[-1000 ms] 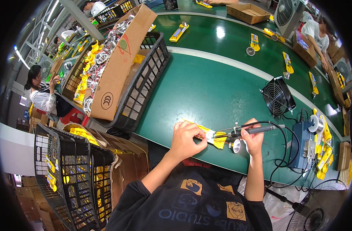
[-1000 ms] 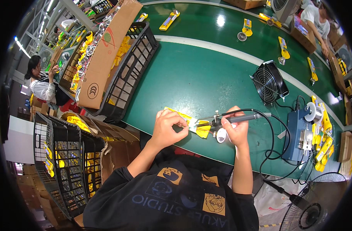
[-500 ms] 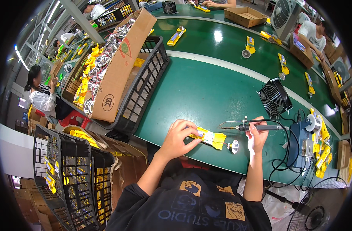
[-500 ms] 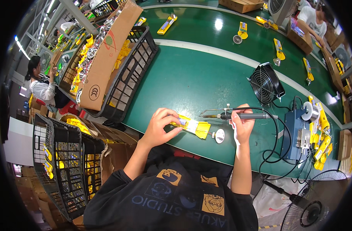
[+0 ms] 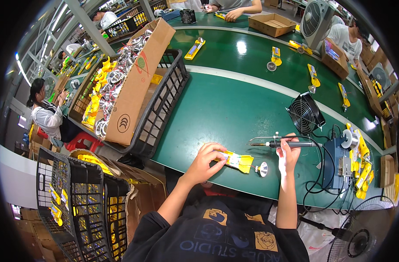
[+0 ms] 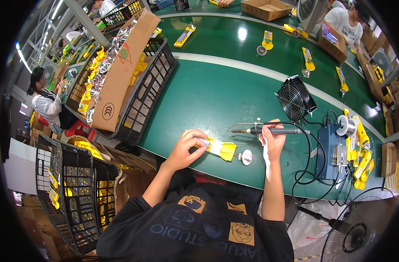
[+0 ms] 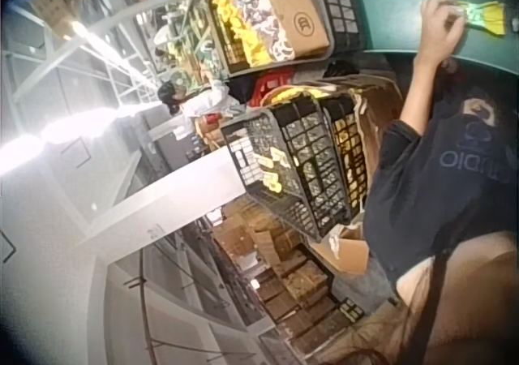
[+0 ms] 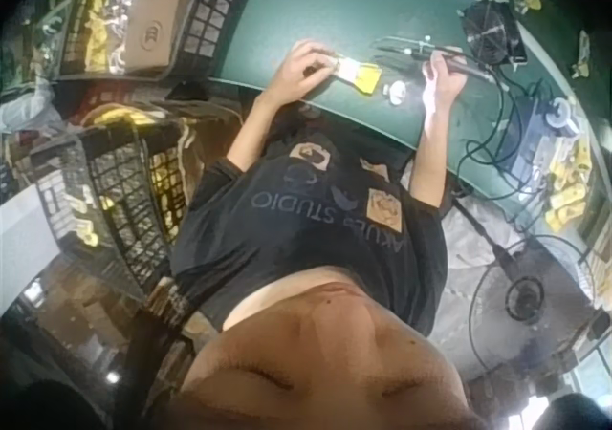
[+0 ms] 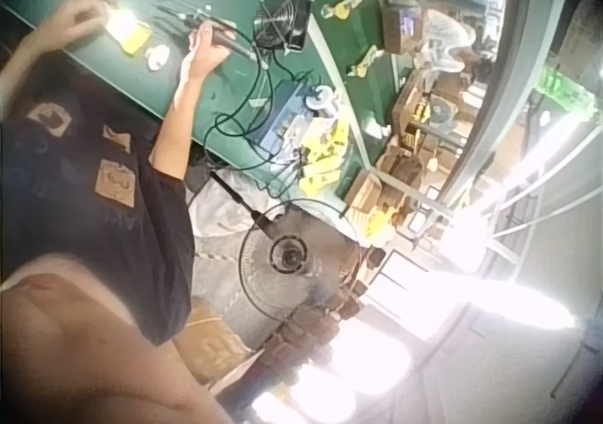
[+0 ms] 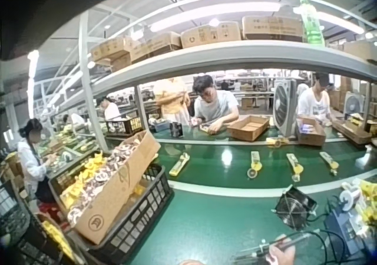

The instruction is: The person assembles flashlights on a factory line by placing electronic components into casings, soldering the connections using a soldering iron, and setting the assembled flashlights onto a conveyor belt.

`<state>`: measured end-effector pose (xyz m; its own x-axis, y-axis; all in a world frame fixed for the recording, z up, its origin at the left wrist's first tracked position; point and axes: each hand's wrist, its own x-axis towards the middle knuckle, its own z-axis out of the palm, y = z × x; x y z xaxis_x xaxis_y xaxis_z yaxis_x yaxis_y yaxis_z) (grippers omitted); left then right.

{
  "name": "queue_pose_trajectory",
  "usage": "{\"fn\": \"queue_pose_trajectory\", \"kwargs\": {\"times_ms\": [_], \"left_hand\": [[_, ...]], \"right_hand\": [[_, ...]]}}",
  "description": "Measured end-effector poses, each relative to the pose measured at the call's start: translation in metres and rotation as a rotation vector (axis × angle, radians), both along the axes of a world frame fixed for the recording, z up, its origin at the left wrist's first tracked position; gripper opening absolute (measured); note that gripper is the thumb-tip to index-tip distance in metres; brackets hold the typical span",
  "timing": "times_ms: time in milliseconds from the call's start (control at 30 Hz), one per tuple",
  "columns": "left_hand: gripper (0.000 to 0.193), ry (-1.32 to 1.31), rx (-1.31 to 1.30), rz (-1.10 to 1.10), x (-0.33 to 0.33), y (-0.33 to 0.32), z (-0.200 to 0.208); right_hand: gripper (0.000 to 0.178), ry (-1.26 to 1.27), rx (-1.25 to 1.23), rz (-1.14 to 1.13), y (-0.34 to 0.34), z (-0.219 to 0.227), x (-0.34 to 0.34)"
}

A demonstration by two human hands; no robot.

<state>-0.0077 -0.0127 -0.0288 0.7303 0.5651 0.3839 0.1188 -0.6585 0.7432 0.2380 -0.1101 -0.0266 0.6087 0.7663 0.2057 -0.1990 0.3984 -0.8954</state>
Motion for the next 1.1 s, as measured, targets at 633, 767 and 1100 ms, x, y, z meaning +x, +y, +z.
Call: {"fn": "queue_pose_trajectory", "kwargs": {"times_ms": [633,767,1100], "left_hand": [[0.035,0.317,0.212,0.035,0.023,0.081,0.041],[0.039,0.243,0.283,0.259,0.062,0.127,0.042],[0.047,0.229,0.38,0.629,0.249,0.264,0.022]], "right_hand": [[0.012,-0.106,0.064,-0.525,0.088,-0.034,0.061],[0.012,-0.141,0.079,-0.537,0.09,-0.041,0.059],[0.012,-0.329,0.003,-0.61,0.087,-0.025,0.05]]}}
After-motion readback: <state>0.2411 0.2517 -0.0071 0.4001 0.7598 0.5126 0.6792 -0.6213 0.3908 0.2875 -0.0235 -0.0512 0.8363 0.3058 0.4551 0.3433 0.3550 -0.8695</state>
